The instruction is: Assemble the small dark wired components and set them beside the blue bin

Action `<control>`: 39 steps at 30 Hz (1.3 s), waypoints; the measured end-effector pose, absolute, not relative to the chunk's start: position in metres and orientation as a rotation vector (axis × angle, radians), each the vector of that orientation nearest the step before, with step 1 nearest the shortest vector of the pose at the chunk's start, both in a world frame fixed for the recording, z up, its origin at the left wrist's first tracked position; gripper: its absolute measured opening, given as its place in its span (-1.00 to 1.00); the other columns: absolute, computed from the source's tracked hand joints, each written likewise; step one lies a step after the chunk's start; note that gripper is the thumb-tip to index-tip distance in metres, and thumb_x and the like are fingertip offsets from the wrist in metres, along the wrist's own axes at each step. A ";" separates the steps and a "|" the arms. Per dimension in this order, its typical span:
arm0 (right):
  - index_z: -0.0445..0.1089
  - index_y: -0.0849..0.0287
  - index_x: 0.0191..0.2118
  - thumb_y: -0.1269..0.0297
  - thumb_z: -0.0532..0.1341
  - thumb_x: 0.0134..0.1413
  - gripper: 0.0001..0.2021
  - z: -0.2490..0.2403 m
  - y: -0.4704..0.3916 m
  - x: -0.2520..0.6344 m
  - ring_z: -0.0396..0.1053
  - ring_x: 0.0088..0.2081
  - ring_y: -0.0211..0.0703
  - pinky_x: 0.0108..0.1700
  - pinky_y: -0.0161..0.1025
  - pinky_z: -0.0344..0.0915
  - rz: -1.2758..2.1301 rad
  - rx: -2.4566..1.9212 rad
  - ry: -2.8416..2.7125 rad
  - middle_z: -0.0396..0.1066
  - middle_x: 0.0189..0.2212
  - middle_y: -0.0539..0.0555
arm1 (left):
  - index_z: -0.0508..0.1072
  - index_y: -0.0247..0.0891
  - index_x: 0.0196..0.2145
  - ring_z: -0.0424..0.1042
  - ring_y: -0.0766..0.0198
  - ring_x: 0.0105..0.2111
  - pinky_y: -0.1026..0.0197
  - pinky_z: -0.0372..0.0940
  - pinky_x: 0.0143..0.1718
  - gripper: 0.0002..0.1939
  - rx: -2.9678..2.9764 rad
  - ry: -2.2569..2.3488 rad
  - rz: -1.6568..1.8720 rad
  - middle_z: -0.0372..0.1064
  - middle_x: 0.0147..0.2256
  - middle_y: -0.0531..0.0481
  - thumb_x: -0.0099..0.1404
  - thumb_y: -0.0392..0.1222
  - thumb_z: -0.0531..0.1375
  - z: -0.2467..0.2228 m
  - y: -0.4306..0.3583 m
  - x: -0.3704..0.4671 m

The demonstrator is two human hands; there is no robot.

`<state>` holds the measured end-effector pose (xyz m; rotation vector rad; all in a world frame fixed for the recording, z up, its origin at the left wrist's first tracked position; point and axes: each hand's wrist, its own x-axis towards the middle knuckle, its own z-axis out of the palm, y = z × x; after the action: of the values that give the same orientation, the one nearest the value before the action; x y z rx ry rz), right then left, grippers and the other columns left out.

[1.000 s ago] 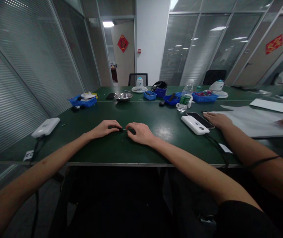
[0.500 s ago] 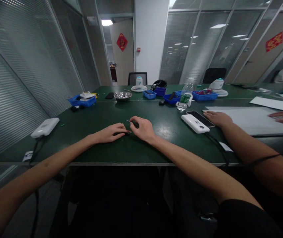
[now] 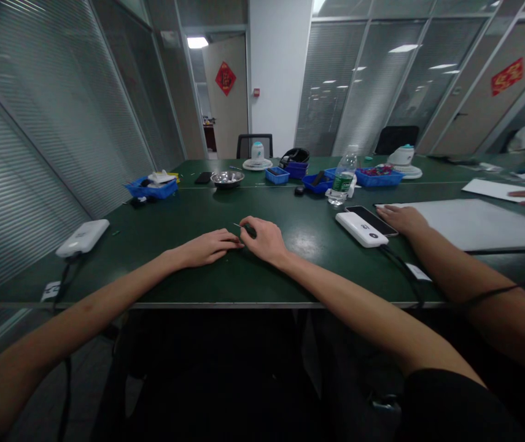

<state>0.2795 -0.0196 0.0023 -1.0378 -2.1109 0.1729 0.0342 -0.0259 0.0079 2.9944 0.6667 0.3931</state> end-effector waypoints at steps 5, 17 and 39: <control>0.53 0.09 0.00 0.23 0.20 0.35 -0.77 0.006 -0.023 0.280 0.53 -0.19 -0.07 -0.14 -0.20 0.35 0.194 -1.064 -2.139 0.62 -0.13 0.08 | 0.51 -0.16 0.23 0.39 0.06 0.18 -0.09 0.27 0.27 -0.53 2.933 0.791 0.453 0.45 0.20 -0.20 0.46 -0.39 0.10 0.005 0.002 -0.006; 0.52 0.11 0.01 0.23 0.20 0.37 -0.78 0.009 -0.024 0.281 0.53 -0.20 -0.07 -0.17 -0.19 0.34 0.216 -1.068 -2.179 0.62 -0.15 0.10 | 0.71 -0.14 -0.09 0.48 -0.03 0.16 -0.03 0.27 0.29 -0.58 2.354 1.901 0.668 0.56 0.12 -0.08 0.21 -0.21 0.12 -0.007 0.043 -0.212; 0.53 0.10 0.01 0.21 0.21 0.36 -0.77 0.009 -0.024 0.281 0.53 -0.21 -0.06 -0.18 -0.19 0.35 0.237 -1.079 -2.207 0.62 -0.14 0.10 | 0.69 -0.14 -0.17 0.49 -0.13 0.06 -0.12 0.18 0.21 -0.72 2.468 2.163 0.652 0.63 -0.06 -0.16 0.39 -0.07 0.18 -0.001 0.045 -0.176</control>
<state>0.2809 -0.0241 0.0094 -1.0795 -2.2071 0.2368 -0.1759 0.0447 -0.0009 2.4678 2.1626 0.6520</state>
